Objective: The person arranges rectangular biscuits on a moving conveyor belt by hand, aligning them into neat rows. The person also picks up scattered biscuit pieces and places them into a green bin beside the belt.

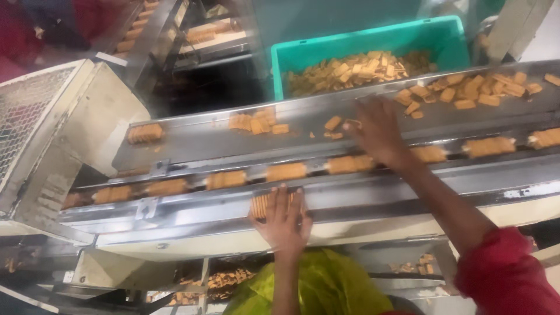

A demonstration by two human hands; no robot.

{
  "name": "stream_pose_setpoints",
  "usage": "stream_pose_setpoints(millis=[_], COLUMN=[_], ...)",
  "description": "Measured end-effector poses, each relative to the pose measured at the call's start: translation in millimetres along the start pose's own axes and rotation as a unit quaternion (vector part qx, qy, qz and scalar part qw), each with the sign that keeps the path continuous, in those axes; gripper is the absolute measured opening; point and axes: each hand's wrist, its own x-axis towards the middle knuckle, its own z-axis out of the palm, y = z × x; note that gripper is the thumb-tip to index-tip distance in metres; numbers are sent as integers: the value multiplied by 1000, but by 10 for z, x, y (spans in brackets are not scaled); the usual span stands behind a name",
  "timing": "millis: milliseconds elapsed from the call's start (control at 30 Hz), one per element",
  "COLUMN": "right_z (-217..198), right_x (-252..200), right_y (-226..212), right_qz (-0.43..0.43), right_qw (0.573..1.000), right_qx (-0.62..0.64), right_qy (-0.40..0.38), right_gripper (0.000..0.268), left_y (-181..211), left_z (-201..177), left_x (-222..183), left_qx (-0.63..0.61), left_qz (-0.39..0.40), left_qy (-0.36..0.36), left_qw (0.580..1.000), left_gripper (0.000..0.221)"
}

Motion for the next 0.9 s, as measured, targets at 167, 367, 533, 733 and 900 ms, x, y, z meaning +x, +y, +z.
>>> stream_pose_setpoints(millis=[167,367,533,733,900], right_z=[-153,138,508,806,1165], right_x=[9,232,535,889,1163], right_y=[-133,281,119,20,-383], right_qz=[-37,-24,-62,57,87], right_qw=[937,990,974,958,949], right_qx=[-163,62,34,-90,-15], right_qy=[-306,-127,-215,-267,-303], right_gripper=[57,41,27,18,29], left_y=[25,21,14,28,37], left_z=[-30,-22,-32,-11,-24], left_x=[-17,-4,-18,-22,-29], left_qx=[-19,-22,-28,-24,-25], left_qz=[-9,-1,-1,-3,0], left_qy=[-13,13,27,33,36], left_qw=[1000,1000,999,999,999], left_gripper=[57,57,58,63,63])
